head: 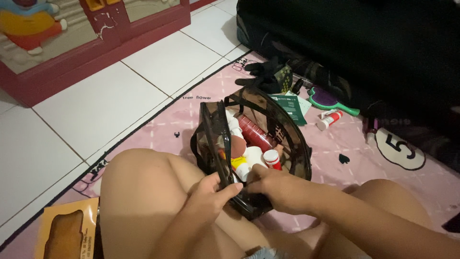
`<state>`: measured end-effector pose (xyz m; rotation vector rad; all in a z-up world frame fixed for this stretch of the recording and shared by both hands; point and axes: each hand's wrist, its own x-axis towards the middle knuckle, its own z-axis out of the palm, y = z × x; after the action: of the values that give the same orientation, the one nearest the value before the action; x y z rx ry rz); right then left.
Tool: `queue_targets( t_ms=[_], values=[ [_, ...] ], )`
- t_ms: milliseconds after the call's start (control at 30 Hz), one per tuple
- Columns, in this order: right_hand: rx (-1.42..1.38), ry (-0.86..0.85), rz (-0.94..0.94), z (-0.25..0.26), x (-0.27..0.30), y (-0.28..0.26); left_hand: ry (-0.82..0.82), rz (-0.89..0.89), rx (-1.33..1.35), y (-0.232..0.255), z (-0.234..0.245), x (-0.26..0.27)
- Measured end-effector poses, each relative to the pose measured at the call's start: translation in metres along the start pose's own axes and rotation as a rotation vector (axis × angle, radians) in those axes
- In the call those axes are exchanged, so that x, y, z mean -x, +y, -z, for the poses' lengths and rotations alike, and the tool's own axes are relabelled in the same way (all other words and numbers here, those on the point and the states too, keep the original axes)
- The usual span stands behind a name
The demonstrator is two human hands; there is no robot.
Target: Organizing various cosmetic and personal care items into a clear makeup bag while sitting on the floor.
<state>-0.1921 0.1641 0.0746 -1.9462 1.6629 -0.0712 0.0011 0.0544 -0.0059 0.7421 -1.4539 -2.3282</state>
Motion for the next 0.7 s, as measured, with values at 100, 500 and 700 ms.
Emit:
queue_targets(
  t_ms=[100,500,700],
  values=[
    [-0.099,0.235,-0.022,-0.003,0.005,0.006,0.033,0.009,-0.096,0.010,-0.002,0.002],
    [0.064,0.278,-0.196,-0.012,0.002,0.011,0.039,-0.059,-0.088,-0.016,0.005,-0.012],
    [0.044,0.411,-0.122,-0.003,0.017,-0.007,0.074,-0.049,-0.117,-0.001,0.000,-0.002]
  ],
)
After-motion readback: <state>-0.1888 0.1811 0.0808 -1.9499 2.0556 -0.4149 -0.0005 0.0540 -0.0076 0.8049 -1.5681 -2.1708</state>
